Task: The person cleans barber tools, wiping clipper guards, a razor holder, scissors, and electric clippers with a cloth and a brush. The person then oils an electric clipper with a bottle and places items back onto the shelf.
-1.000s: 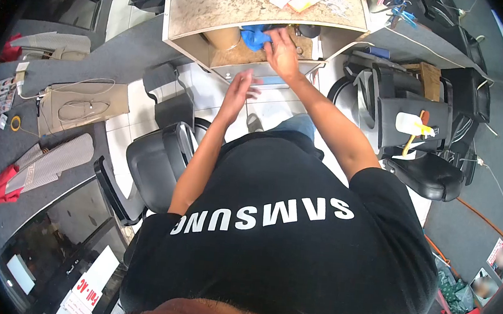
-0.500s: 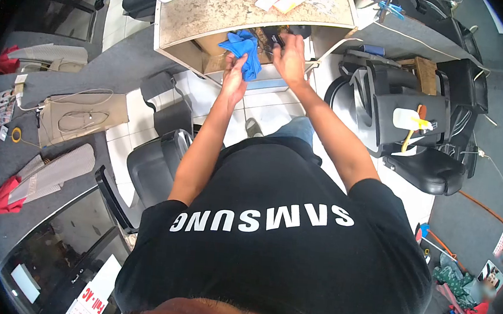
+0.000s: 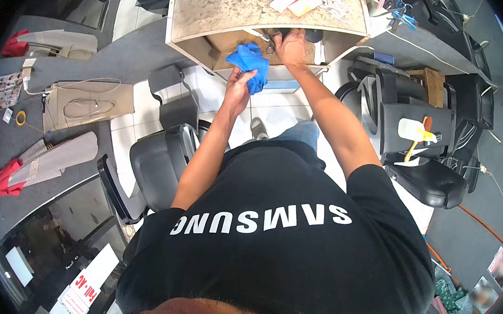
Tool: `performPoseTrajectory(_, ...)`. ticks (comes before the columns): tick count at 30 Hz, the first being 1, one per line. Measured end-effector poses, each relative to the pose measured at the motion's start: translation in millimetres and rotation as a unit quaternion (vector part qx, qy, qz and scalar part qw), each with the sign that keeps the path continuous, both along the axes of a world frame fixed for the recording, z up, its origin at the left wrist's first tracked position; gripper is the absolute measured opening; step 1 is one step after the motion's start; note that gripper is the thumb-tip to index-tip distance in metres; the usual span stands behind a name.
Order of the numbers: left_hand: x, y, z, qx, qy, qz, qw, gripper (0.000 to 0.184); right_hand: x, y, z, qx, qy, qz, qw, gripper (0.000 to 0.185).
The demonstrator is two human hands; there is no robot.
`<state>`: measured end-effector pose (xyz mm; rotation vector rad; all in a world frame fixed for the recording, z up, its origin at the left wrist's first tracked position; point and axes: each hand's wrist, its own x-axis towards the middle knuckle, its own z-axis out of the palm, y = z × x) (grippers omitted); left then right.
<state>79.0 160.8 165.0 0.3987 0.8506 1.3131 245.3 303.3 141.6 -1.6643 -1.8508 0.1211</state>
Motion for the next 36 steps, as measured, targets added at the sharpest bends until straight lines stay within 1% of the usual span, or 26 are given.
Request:
performPoseTrajectory(1,3.0,-3.6,4.2,0.0,0.001,0.009,1.0,0.046,1.1,-6.7,4.4,-0.025,0.066,-0.014,0.997,0.054)
performPoseTrajectory(4,6.0,-11.3,13.6,0.001,0.007,0.0,1.0,0.039,9.2,-38.4,24.5,-0.022,0.129,-0.008,0.991,0.052)
performPoseTrajectory(5,5.8,-14.2,16.7,0.001,0.009,-0.01,1.0,0.037,12.3,-57.9,48.8,-0.097,0.177,0.013,0.979,0.049)
performPoseTrajectory(6,4.2,-18.9,25.7,0.004,-0.005,-0.022,1.0,0.034,15.9,-77.8,55.5,-0.146,0.283,0.044,0.947,0.046)
performPoseTrajectory(8,1.1,-33.0,42.8,0.004,-0.034,-0.046,0.998,0.03,22.3,-116.4,64.5,-0.241,0.48,0.101,0.837,0.041)
performPoseTrajectory(9,4.0,-38.0,40.1,-0.009,-0.03,-0.014,0.999,0.027,23.5,-136.6,72.0,-0.256,0.505,0.128,0.814,0.038)
performPoseTrajectory(10,4.6,-44.0,37.2,-0.016,-0.026,-0.011,0.999,0.028,24.4,-155.5,81.3,-0.273,0.53,0.153,0.788,0.036)
performPoseTrajectory(11,3.8,-51.8,33.9,-0.025,-0.021,-0.008,0.999,0.029,27.6,-168.5,90.5,-0.301,0.477,0.155,0.811,0.034)
performPoseTrajectory(12,2.6,-59.7,35.7,-0.034,-0.015,-0.006,0.999,0.031,27.8,-181.0,91.5,-0.342,0.48,0.125,0.798,0.034)
performPoseTrajectory(14,6.0,-74.6,41.9,-0.071,-0.039,0.003,0.997,0.038,15.5,-196.2,87.0,-0.357,0.539,0.135,0.751,0.035)
performPoseTrajectory(15,12.8,-80.4,57.5,-0.092,-0.049,0.013,0.995,0.042,7.9,-200.4,82.7,-0.385,0.528,0.118,0.748,0.037)
performPoseTrajectory(16,17.8,-82.8,65.6,-0.11,-0.059,0.023,0.992,0.046,-1.0,-207.7,79.5,-0.388,0.551,0.091,0.733,0.038)
performPoseTrajectory(17,18.9,-88.7,46.9,-0.098,0.006,0.019,0.995,0.056,-4.9,-209.4,77.1,-0.398,0.519,0.103,0.75,0.038)
performPoseTrajectory(18,21.1,-89.8,41.3,-0.096,0.058,0.026,0.993,0.055,-8.7,-210.1,78.7,-0.407,0.486,0.115,0.765,0.038)
performPoseTrajectory(20,23.4,-88.7,29.5,-0.091,0.162,0.041,0.982,0.053,-13.8,-207.5,75.5,-0.397,0.475,0.152,0.771,0.038)
performPoseTrajectory(21,18.0,-83.7,32.6,-0.04,0.237,0.019,0.97,0.05,-16.4,-204.9,74.4,-0.392,0.469,0.17,0.773,0.038)
performPoseTrajectory(24,6.9,-65.8,41.8,-0.067,0.306,-0.022,0.949,0.045,-21.5,-192.1,71.1,-0.35,0.451,0.135,0.81,0.039)
performPoseTrajectory(25,9.6,-60.4,40.1,-0.024,0.284,0.057,0.957,0.041,-23.3,-187.9,68.4,-0.361,0.489,0.123,0.785,0.042)
performPoseTrajectory(28,5.2,-52.6,34.7,-0.025,0.338,0.158,0.927,0.032,-27.2,-176.5,64.7,-0.359,0.513,0.032,0.779,0.048)
performPoseTrajectory(29,-5.6,-51.2,25.8,-0.011,0.318,0.175,0.932,0.033,-16.3,-173.4,70.1,-0.363,0.556,0.133,0.736,0.053)
performPoseTrajectory(30,-16.4,-49.8,16.1,0.003,0.297,0.191,0.936,0.036,-14.4,-174.6,89.9,-0.366,0.562,0.124,0.731,0.054)
performPoseTrajectory(32,-30.5,-51.5,38.0,0.027,0.314,0.202,0.927,0.055,-7.3,-172.6,100.9,-0.361,0.576,0.131,0.722,0.045)
performPoseTrajectory(33,-40.1,-52.4,44.1,0.037,0.307,0.174,0.935,0.055,0.0,-171.8,98.6,-0.375,0.591,0.13,0.702,0.041)
performPoseTrajectory(34,-47.5,-54.4,44.4,-0.016,0.289,0.128,0.949,0.049,8.6,-174.0,95.0,-0.391,0.606,0.128,0.681,0.038)
performPoseTrajectory(35,-64.6,-58.8,38.2,-0.089,0.328,0.049,0.939,0.046,16.4,-176.1,91.7,-0.406,0.621,0.126,0.659,0.034)
performPoseTrajectory(36,-68.2,-59.1,38.1,-0.091,0.376,0.018,0.922,0.044,21.8,-177.2,95.0,-0.427,0.635,0.126,0.632,0.032)
